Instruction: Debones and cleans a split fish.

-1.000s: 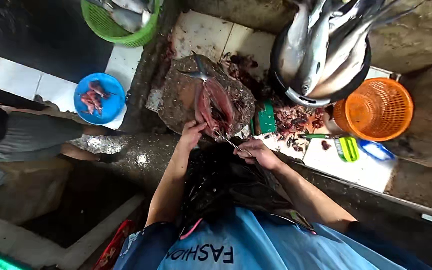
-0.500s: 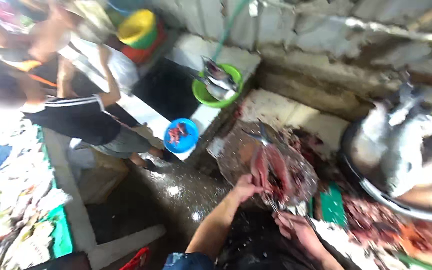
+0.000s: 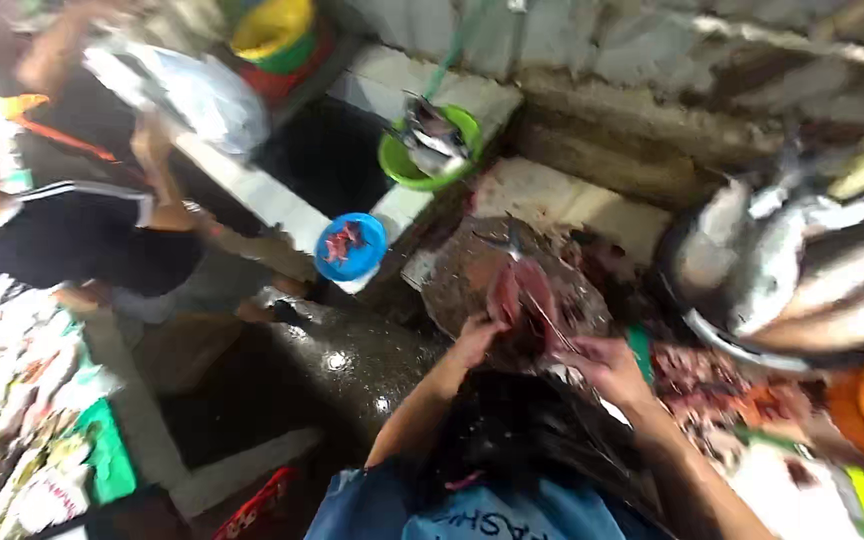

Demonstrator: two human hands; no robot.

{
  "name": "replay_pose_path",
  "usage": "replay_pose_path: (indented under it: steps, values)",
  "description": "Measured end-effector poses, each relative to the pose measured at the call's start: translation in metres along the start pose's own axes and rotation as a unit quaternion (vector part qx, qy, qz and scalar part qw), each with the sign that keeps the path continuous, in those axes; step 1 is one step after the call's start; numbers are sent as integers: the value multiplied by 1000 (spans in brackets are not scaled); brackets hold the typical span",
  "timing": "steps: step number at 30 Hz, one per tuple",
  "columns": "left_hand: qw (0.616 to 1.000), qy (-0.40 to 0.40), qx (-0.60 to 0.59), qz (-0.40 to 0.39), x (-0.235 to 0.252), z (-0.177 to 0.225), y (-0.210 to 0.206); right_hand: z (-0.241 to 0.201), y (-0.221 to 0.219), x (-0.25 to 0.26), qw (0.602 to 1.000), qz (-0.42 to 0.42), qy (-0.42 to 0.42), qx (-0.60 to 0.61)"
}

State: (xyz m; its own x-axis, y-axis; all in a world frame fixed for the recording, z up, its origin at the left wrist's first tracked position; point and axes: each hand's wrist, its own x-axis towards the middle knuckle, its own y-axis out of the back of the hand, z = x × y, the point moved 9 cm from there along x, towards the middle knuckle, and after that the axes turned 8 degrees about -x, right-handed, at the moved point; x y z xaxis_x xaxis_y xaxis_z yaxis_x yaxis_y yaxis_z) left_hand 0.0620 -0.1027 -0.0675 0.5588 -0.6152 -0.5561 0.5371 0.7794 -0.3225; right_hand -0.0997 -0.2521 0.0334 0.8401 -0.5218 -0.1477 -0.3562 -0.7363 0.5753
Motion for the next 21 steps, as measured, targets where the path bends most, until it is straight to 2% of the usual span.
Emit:
replay_pose_path:
  steps: [2,5,9,16,18,21]
  values:
    - [1000,-8,-14,12,17,2,-2,16,-2,-3,998,-39,12,-45]
    - [999,15,-44,7,19,-12,-3,36,-19,-37,996,-88,-3,-29]
    - [998,27,-65,3,23,-23,-3,50,-34,-56,994,-99,-31,-36]
    - [998,14,-52,-27,21,-22,-9,45,-58,-46,987,-106,-57,-110]
    - [998,1,-45,-35,24,-19,-8,45,-68,-42,993,-96,-44,-61]
    - [998,-7,-39,-50,25,-15,-7,41,-73,-46,984,-91,-36,147]
